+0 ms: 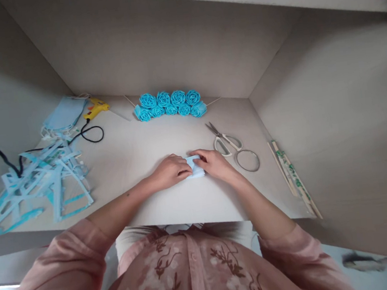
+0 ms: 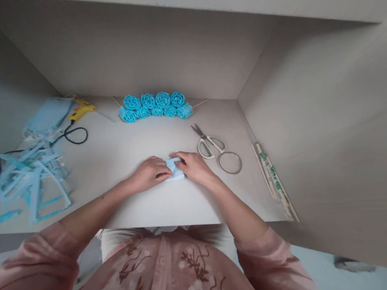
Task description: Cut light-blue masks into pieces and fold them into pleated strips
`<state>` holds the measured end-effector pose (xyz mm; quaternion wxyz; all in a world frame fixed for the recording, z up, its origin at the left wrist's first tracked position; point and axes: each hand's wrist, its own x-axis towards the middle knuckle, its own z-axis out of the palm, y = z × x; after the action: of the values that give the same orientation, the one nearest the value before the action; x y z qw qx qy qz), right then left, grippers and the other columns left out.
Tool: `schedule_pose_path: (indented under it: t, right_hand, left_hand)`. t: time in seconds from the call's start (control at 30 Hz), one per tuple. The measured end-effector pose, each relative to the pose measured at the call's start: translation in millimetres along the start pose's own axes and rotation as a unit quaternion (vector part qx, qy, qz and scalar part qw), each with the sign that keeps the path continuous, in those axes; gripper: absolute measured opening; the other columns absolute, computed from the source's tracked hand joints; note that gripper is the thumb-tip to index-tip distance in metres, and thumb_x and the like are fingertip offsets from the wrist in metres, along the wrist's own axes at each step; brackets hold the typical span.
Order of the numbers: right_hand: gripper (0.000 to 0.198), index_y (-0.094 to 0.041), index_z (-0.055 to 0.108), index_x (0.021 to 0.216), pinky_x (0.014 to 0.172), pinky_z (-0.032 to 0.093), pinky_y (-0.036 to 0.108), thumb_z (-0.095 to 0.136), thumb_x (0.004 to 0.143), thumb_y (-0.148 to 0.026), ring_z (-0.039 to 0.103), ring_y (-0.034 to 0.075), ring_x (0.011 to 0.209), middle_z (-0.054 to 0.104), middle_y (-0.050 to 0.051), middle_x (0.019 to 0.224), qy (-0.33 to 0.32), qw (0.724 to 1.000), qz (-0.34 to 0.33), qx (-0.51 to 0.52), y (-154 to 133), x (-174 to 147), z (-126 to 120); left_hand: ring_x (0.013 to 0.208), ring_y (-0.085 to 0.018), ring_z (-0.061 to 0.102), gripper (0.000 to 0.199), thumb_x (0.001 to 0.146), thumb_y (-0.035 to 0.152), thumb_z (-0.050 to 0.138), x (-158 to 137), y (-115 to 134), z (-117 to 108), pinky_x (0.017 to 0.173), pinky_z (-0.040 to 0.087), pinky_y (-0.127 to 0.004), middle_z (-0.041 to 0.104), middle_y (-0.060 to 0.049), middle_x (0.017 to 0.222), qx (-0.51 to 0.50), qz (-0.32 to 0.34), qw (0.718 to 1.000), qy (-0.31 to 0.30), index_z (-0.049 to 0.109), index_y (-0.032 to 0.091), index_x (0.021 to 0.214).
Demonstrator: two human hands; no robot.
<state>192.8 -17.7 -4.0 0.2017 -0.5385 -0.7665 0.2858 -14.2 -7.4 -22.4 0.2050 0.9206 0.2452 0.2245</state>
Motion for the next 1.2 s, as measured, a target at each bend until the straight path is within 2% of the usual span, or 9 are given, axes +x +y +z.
schedule_pose_path:
  t: [0.27,0.4,0.53,0.63,0.73,0.87,1.0,1.1,1.2]
  right_hand:
    - [0.035,-0.02,0.069,0.119,0.07,0.043,0.026,0.053,0.088,-0.023,0.058,0.013,0.067,0.072,0.003,0.084,0.001,1.0,0.006,-0.002,-1.1,-1.1,-1.0]
    - [0.041,-0.021,0.063,0.127,0.065,0.042,0.026,0.054,0.087,-0.023,0.056,0.014,0.063,0.067,0.0,0.074,0.016,1.0,0.002,-0.011,0.7,0.0,0.5]
    - [0.061,-0.023,0.042,0.147,0.068,0.046,0.026,0.056,0.088,-0.023,0.06,0.015,0.067,0.068,0.0,0.082,0.051,0.997,-0.049,-0.019,-2.3,-2.1,-0.7]
    - [0.064,-0.026,0.036,0.15,0.071,0.05,0.028,0.056,0.09,-0.029,0.065,0.016,0.073,0.07,0.001,0.09,0.059,0.993,-0.099,-0.029,-4.9,-5.5,-1.5]
    - [0.059,-0.029,0.038,0.149,0.075,0.053,0.029,0.054,0.092,-0.033,0.068,0.018,0.077,0.072,0.002,0.096,0.064,0.987,-0.137,-0.054,-3.8,-8.1,0.2]
    - [0.053,-0.031,0.044,0.145,0.082,0.054,0.031,0.053,0.093,-0.035,0.069,0.018,0.085,0.073,0.003,0.102,0.086,0.98,-0.17,-0.05,-2.2,-8.8,3.2]
    - [0.062,-0.029,0.04,0.147,0.086,0.054,0.032,0.06,0.088,-0.036,0.068,0.018,0.087,0.071,0.003,0.103,0.104,0.983,-0.152,0.007,-5.9,-7.6,3.4]
    - [0.081,-0.027,0.03,0.152,0.087,0.053,0.034,0.068,0.081,-0.035,0.067,0.02,0.094,0.069,0.005,0.109,0.09,0.987,-0.133,0.031,-7.7,-6.4,3.4]
    - [0.079,-0.025,0.032,0.152,0.087,0.052,0.036,0.067,0.081,-0.029,0.067,0.022,0.098,0.069,0.006,0.112,0.086,0.989,-0.121,0.016,-6.6,-5.3,3.7]
  left_hand:
    - [0.08,-0.014,0.064,0.022,0.095,0.029,0.052,-0.6,-0.3,1.0,0.084,0.04,-0.03,0.073,-0.003,0.084,0.02,-0.011,1.0,0.005,0.072,0.021,0.09]
    - [0.077,-0.015,0.063,0.019,0.093,0.026,0.056,-0.5,-1.4,3.1,0.079,0.043,-0.03,0.071,-0.004,0.082,0.014,-0.006,0.999,0.029,0.072,0.019,0.087]
    - [0.087,-0.019,0.062,0.012,0.088,0.021,0.06,0.7,-0.2,2.1,0.08,0.046,-0.032,0.07,-0.006,0.089,0.004,-0.061,0.99,0.13,0.07,0.017,0.095]
    - [0.107,-0.024,0.06,0.031,0.082,0.025,0.068,1.6,0.1,-0.5,0.092,0.047,-0.038,0.067,-0.01,0.112,-0.004,-0.125,0.969,0.212,0.064,0.017,0.112]
    - [0.111,-0.026,0.06,0.045,0.081,0.031,0.071,1.6,-2.7,-1.8,0.097,0.045,-0.042,0.068,-0.011,0.118,-0.023,-0.132,0.975,0.178,0.06,0.019,0.122]
    - [0.095,-0.022,0.066,0.024,0.085,0.029,0.065,0.4,-6.3,-1.1,0.094,0.044,-0.04,0.074,-0.005,0.1,-0.027,-0.125,0.985,0.113,0.07,0.022,0.108]
    - [0.079,-0.018,0.065,0.013,0.084,0.028,0.063,0.7,-2.4,-2.5,0.084,0.045,-0.033,0.074,-0.002,0.083,-0.048,-0.16,0.975,0.148,0.072,0.019,0.088]
    - [0.077,-0.016,0.064,0.012,0.083,0.027,0.064,2.1,3.2,-4.3,0.08,0.045,-0.029,0.074,-0.002,0.084,-0.083,-0.186,0.964,0.17,0.071,0.018,0.088]
    - [0.078,-0.016,0.064,0.013,0.084,0.027,0.064,3.0,7.0,-4.8,0.077,0.045,-0.027,0.073,-0.002,0.086,-0.134,-0.198,0.953,0.189,0.07,0.018,0.089]
